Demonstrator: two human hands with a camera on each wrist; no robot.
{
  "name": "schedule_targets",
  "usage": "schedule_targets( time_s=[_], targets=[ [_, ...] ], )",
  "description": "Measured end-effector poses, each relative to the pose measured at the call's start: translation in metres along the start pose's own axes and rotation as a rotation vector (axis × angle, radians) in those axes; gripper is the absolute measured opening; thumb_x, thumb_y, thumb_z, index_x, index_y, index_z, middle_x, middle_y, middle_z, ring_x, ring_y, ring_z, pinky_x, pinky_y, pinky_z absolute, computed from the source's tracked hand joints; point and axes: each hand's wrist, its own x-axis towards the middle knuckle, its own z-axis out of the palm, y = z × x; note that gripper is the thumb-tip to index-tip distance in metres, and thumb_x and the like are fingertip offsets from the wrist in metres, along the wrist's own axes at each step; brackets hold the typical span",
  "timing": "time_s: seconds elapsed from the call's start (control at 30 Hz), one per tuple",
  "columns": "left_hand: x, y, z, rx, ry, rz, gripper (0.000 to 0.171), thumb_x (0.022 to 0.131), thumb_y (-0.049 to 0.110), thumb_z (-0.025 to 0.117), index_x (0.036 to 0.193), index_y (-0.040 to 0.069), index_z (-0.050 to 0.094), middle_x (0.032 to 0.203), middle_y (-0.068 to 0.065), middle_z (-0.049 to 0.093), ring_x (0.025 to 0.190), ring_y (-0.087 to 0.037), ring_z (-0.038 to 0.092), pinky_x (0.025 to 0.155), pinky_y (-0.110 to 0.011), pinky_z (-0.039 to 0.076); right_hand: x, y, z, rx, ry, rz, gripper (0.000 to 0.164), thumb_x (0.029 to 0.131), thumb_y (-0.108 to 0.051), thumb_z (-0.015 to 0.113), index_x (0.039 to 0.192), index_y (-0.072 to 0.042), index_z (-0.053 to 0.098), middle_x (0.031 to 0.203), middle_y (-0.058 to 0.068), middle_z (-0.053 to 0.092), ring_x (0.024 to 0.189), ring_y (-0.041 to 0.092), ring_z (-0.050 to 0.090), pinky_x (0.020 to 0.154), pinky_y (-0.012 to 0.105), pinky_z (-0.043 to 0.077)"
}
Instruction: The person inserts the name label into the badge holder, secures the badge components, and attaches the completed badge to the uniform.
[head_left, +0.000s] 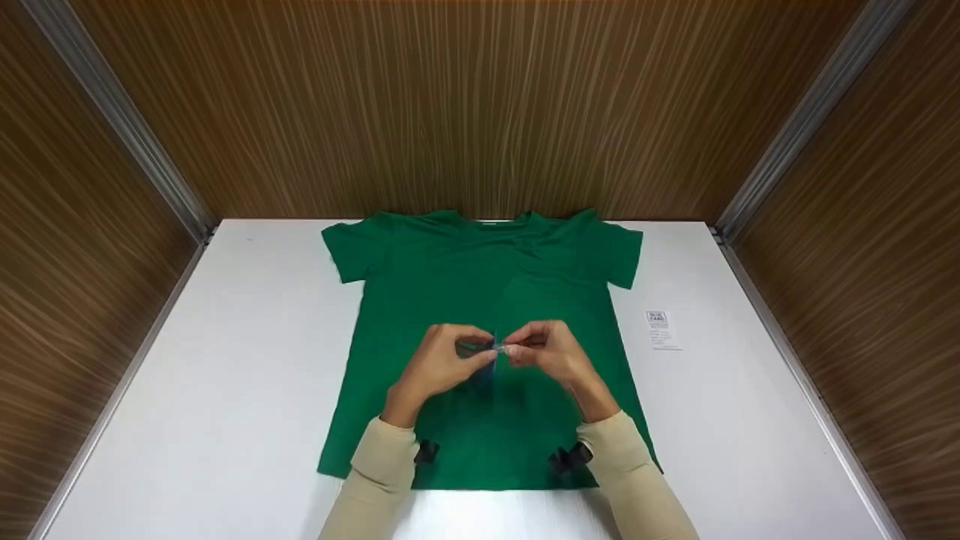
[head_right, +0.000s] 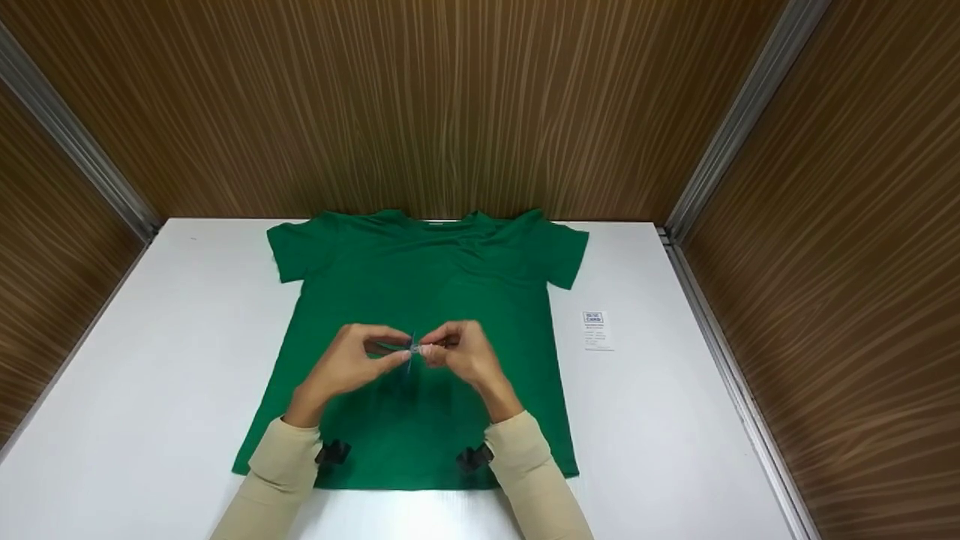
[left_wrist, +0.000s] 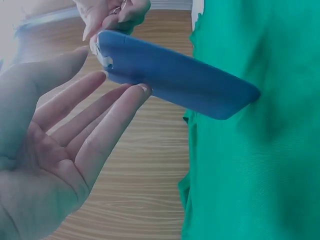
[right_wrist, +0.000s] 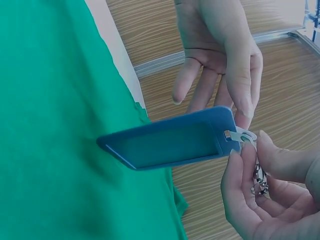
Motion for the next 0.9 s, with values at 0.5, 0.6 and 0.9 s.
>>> schedule_targets(
  time_s=[0.5,0.6,0.9],
  targets=[
    [0.0022,0.0012,0.0064,-0.005,0.1,0.005,0.029,0.094,0.026,0.077,0.113,0.004,0.077,0.107,-0.015,0.078,0.091,-0.02,0.077,0.08,-0.031,0.063,0.0007,0.0017,0.0014,0.083,-0.037,0.017,0.018,0.092,-0.001,0.075,0.104,0.012,0.072,0.093,0.006,0.076,0.084,0.012,0.076,0.081,0.034,0.064],
    [0.0024,0.0012,0.0073,-0.006,0.101,-0.003,0.031,0.095,0.025,0.077,0.115,0.002,0.076,0.108,-0.019,0.077,0.092,-0.023,0.078,0.08,-0.033,0.064,0.0014,0.0028,0.0022,0.095,-0.041,0.021,0.018,0.092,-0.003,0.075,0.103,0.011,0.072,0.092,0.004,0.077,0.083,0.012,0.077,0.082,0.034,0.064],
    [0.0012,0.005,0.0089,0.031,0.103,-0.006,0.03,0.097,0.023,0.073,0.116,0.0,0.076,0.105,-0.017,0.078,0.09,-0.022,0.078,0.079,-0.031,0.063,0.0014,0.0006,0.0039,0.074,-0.073,0.036,0.024,0.096,-0.008,0.072,0.111,0.011,0.068,0.093,0.013,0.075,0.078,0.011,0.074,0.08,0.034,0.064]
  ],
)
